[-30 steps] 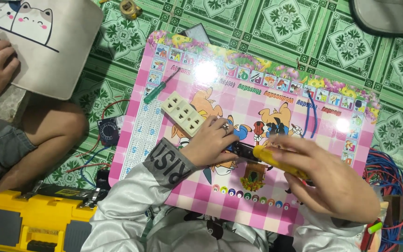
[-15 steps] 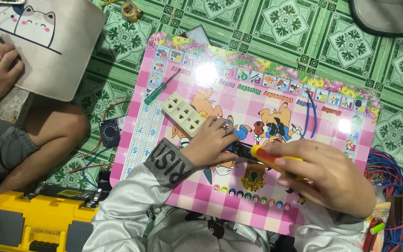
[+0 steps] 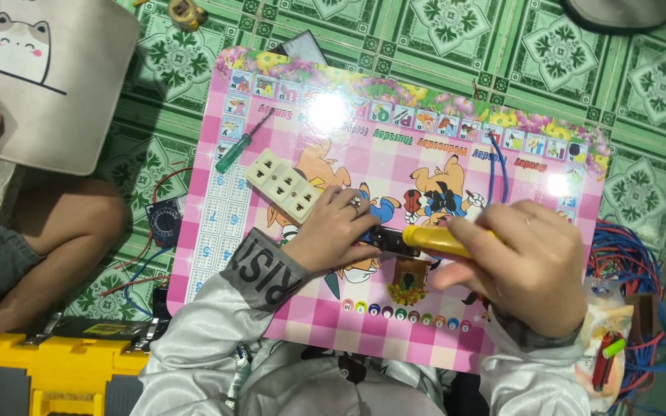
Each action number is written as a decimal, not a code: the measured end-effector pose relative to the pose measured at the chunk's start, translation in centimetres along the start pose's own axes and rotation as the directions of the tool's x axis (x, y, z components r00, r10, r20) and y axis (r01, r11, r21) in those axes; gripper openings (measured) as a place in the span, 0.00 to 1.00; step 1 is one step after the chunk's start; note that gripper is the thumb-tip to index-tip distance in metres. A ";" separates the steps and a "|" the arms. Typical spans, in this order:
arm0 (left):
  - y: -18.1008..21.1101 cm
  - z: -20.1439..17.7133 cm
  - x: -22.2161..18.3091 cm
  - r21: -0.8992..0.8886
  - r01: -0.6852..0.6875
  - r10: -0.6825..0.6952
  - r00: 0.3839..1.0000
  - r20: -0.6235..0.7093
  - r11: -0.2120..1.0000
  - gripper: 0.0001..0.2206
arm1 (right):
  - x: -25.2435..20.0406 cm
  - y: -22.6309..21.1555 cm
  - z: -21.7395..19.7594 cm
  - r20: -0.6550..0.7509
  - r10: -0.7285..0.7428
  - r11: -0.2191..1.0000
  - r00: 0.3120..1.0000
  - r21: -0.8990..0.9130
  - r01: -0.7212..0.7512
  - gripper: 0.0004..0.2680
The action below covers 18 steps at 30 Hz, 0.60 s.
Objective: Assembling and repairing a power strip using a screwdriver and manual manipulation of internal components.
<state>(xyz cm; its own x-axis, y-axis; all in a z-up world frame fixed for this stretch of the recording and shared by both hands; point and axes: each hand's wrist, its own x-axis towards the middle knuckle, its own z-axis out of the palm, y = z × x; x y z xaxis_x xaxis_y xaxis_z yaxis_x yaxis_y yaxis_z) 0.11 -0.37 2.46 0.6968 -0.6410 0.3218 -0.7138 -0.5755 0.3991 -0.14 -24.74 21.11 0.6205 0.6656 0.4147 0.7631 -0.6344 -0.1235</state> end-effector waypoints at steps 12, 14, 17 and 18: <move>-0.1 0.0 0.0 -0.007 -0.012 0.012 1.000 -0.003 1.000 0.23 | -0.2 -0.9 -0.1 0.035 0.060 0.998 0.998 -0.019 -0.059 0.24; -0.1 -0.2 0.1 -0.006 -0.012 0.012 1.000 -0.002 1.000 0.23 | -0.3 -0.7 -1.0 0.134 0.060 0.990 0.989 0.116 -0.076 0.17; 0.0 -0.1 0.0 0.000 -0.011 0.011 1.000 0.000 1.000 0.23 | -0.6 0.4 -1.4 0.240 -0.063 0.920 0.969 0.389 -0.036 0.11; -0.1 -0.1 0.0 0.011 -0.015 0.015 1.000 0.001 1.000 0.23 | -0.7 0.9 -1.3 0.226 -0.170 0.853 0.959 0.522 0.028 0.10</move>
